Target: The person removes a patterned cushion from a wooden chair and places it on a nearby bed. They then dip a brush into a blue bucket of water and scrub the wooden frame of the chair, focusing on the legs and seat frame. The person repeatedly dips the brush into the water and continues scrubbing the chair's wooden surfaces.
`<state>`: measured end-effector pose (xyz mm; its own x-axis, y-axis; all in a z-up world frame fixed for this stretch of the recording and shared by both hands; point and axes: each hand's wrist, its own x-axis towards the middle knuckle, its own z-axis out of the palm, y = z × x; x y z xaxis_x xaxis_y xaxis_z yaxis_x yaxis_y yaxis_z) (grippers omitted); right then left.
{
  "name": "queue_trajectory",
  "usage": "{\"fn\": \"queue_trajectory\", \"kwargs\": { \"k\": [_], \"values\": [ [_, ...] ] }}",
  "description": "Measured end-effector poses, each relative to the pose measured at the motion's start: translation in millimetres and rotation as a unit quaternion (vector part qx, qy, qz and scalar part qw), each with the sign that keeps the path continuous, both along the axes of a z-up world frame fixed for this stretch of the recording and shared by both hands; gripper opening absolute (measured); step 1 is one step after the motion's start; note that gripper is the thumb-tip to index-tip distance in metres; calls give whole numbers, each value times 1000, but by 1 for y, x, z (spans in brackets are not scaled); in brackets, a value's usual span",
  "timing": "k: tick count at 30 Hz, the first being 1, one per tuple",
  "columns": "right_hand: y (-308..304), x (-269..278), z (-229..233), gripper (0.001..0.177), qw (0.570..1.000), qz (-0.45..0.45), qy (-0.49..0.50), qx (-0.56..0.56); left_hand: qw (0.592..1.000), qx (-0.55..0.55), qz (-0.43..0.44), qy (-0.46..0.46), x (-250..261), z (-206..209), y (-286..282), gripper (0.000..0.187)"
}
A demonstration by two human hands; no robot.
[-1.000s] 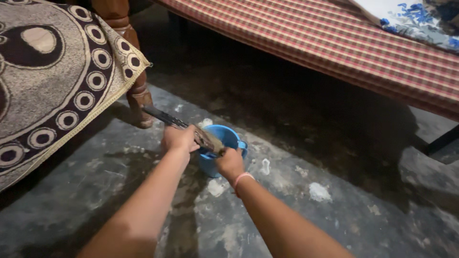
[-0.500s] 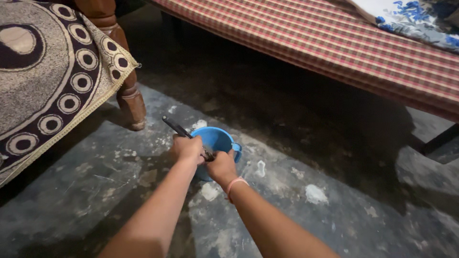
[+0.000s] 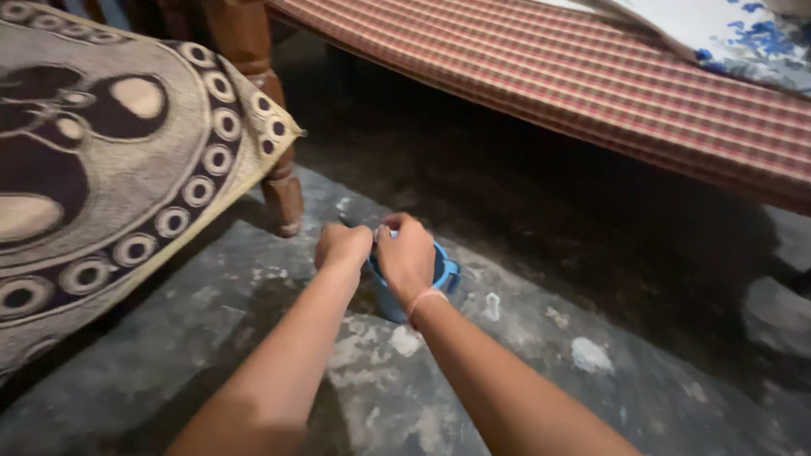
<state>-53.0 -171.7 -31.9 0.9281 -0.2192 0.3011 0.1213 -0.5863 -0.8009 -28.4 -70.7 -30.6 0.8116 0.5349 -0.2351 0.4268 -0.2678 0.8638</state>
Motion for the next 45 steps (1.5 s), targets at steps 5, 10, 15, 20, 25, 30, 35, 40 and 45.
{"fn": "queue_trajectory", "kwargs": {
  "k": [5, 10, 15, 20, 25, 30, 35, 40, 45],
  "values": [
    [48, -5, 51, 29, 991, 116, -28, 54, 984, 139, 11, -108, -34, 71, 43, 34],
    [118, -19, 82, 38, 958, 265, -65, 90, 876, 379, 29, -298, -74, 124, 124, 23],
    [202, -45, 107, 41, 932, 328, -113, 103, 781, 552, 117, -267, -102, 139, 202, 30],
    [242, -70, 125, 49, 930, 357, -55, 73, 758, 603, 171, -180, -118, 131, 265, 37],
    [262, -84, 132, 48, 926, 370, 4, 76, 812, 568, 106, -83, -146, 116, 293, 31],
    [274, -84, 123, 50, 922, 381, -52, 41, 793, 581, 112, -141, -149, 110, 312, 10],
    [268, -88, 131, 79, 928, 371, -34, 5, 808, 497, 182, -257, -150, 129, 300, 8],
    [258, -58, 132, 124, 920, 368, -117, 69, 878, 267, 169, -360, -141, 178, 264, 8],
    [241, -20, 146, 78, 864, 387, -234, 223, 849, 188, 53, -492, -105, 200, 199, 11]
  ]
}}
